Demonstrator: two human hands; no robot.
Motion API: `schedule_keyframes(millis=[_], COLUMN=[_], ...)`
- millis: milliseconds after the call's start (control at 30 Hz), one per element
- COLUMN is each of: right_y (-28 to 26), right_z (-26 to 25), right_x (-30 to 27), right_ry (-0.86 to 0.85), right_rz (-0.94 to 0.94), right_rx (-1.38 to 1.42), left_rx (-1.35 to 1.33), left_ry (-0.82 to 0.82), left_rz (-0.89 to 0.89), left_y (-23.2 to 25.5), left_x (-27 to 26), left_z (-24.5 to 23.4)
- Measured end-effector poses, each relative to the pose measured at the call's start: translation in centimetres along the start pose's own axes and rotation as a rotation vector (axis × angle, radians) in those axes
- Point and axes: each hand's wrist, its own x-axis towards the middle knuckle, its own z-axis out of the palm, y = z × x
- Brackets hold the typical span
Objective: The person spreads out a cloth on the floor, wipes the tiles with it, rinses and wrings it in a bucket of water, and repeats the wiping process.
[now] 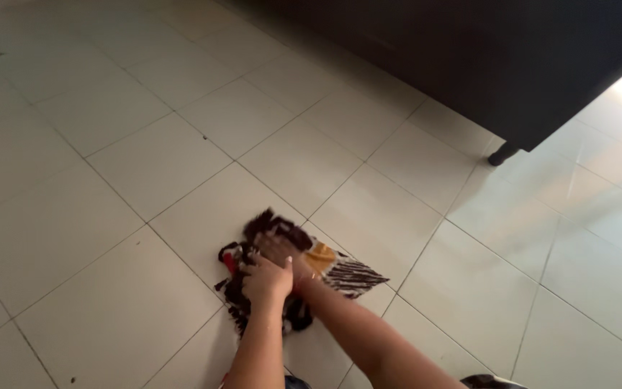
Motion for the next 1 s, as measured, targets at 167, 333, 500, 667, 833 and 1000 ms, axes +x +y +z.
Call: schedule_keyframes(millis=[167, 333, 500, 667, 833, 1000], right_y=[11.8, 21.7, 26.2, 24.5, 18.2, 10.3], right_z=[1.7, 1.9, 0.7, -2.9, -5.2, -9.3], right_x=[1.4, -4.7, -15.2, -25.1, -31.2, -31.2], right_ry=[0.057, 0.092, -0.081, -0.107, -0.086, -0.13], right_rz=[0.308, 0.595, 0.904, 0.964, 0.78, 0.371], right_rx=[0.51, 0.331, 0.259, 0.205, 0.118, 0.418], left_rx=[-0.009, -0.035, 0.104, 0.038, 0.156, 0.184], left_ry=[-0.05, -0.277, -0.27, -0.325, -0.318, -0.299], left_rz=[0.197, 0.191, 0.329, 0.366, 0.514, 0.532], left_y=[0.5, 1.2, 1.1, 1.7, 2.4, 3.0], left_x=[2.0, 3.3, 4.1, 5.1, 5.4, 5.0], left_z=[2.2, 3.6, 5.1, 7.1, 8.3, 8.0])
